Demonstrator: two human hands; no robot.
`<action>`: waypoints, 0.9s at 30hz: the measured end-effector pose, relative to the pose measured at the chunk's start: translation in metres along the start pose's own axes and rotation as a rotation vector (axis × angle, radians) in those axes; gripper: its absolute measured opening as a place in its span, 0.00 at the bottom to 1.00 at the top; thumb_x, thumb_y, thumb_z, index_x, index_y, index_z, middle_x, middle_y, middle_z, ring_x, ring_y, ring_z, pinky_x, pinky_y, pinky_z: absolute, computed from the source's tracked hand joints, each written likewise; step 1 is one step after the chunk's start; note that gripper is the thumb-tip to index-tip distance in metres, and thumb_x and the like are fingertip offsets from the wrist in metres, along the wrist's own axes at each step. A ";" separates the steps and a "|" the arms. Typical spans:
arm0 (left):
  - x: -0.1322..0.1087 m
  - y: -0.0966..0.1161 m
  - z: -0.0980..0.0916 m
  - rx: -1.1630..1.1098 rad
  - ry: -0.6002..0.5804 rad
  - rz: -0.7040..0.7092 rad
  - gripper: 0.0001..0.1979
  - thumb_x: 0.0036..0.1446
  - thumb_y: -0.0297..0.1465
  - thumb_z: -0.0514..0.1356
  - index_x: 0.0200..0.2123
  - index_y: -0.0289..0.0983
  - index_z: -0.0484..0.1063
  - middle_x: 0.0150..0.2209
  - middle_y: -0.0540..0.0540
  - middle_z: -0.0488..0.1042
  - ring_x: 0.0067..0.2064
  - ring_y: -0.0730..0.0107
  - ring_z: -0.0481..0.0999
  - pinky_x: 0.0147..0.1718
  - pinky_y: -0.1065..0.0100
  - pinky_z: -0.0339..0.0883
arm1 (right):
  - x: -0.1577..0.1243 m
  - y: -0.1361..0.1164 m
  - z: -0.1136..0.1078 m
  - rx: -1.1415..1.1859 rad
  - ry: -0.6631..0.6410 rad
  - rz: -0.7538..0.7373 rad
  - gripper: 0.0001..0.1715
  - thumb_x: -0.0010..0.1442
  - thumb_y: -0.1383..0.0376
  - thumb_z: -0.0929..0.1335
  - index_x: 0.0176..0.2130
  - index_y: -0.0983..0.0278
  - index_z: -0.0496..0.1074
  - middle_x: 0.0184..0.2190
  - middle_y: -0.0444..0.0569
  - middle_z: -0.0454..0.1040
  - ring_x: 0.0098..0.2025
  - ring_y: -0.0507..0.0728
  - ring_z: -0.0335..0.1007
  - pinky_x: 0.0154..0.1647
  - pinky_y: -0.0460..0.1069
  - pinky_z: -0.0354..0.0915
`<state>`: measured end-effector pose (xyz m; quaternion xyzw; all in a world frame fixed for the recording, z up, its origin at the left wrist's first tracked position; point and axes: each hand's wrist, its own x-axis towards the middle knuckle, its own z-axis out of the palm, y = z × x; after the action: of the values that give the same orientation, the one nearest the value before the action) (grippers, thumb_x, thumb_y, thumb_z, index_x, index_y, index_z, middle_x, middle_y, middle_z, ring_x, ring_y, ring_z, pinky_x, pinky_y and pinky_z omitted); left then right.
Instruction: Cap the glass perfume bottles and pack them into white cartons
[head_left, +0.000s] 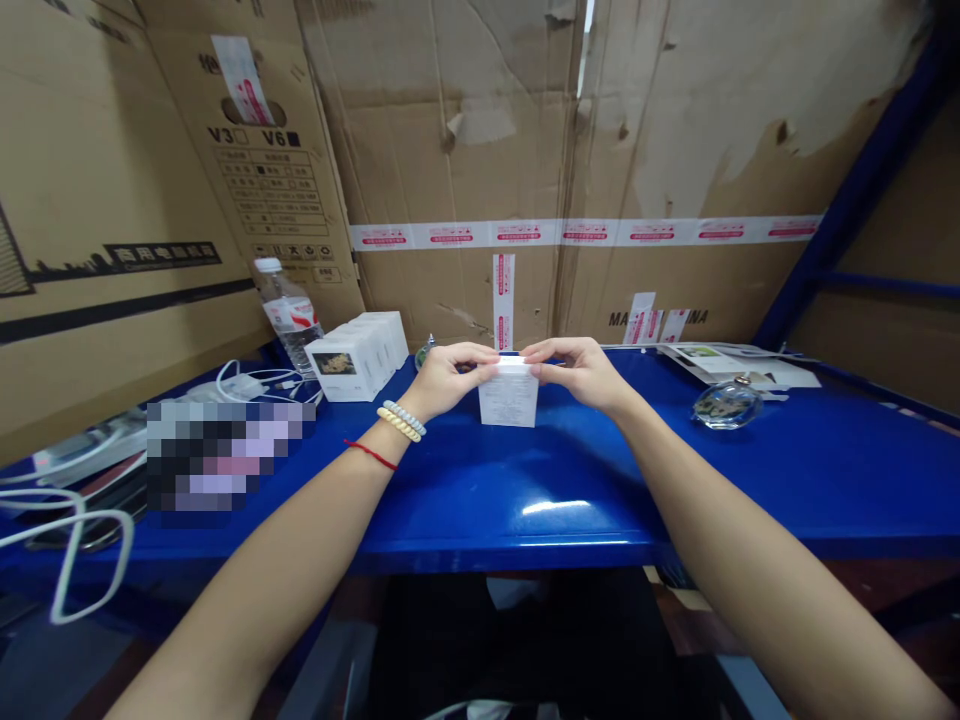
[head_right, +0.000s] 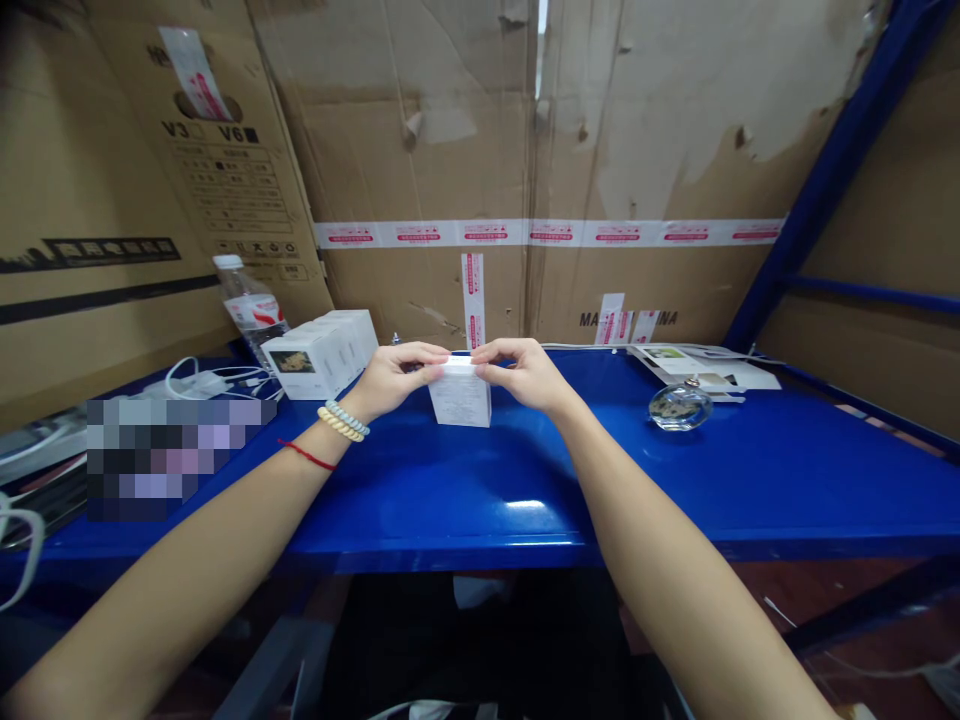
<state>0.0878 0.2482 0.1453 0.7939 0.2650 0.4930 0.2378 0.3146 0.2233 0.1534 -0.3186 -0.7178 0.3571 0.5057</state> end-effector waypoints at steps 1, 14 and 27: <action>0.000 0.001 0.001 -0.035 0.000 -0.031 0.15 0.48 0.41 0.68 0.33 0.35 0.80 0.39 0.41 0.81 0.40 0.65 0.80 0.40 0.65 0.75 | 0.000 0.000 0.001 0.015 -0.001 0.007 0.15 0.43 0.58 0.76 0.30 0.65 0.79 0.39 0.51 0.79 0.39 0.54 0.73 0.36 0.48 0.69; -0.001 0.012 0.004 0.032 -0.028 -0.062 0.14 0.54 0.39 0.63 0.38 0.37 0.81 0.41 0.42 0.81 0.42 0.66 0.79 0.45 0.65 0.72 | -0.001 0.001 0.003 -0.154 0.029 -0.052 0.14 0.51 0.57 0.71 0.33 0.65 0.78 0.32 0.48 0.78 0.33 0.52 0.70 0.34 0.48 0.68; -0.001 0.001 -0.008 0.153 -0.180 0.045 0.17 0.49 0.38 0.68 0.43 0.39 0.79 0.47 0.42 0.79 0.46 0.64 0.77 0.45 0.63 0.73 | -0.005 -0.004 -0.008 -0.378 -0.066 -0.120 0.15 0.49 0.59 0.74 0.37 0.64 0.79 0.41 0.51 0.80 0.37 0.53 0.73 0.31 0.46 0.66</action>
<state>0.0802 0.2472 0.1486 0.8565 0.2614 0.4032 0.1883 0.3232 0.2183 0.1557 -0.3527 -0.8058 0.1956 0.4336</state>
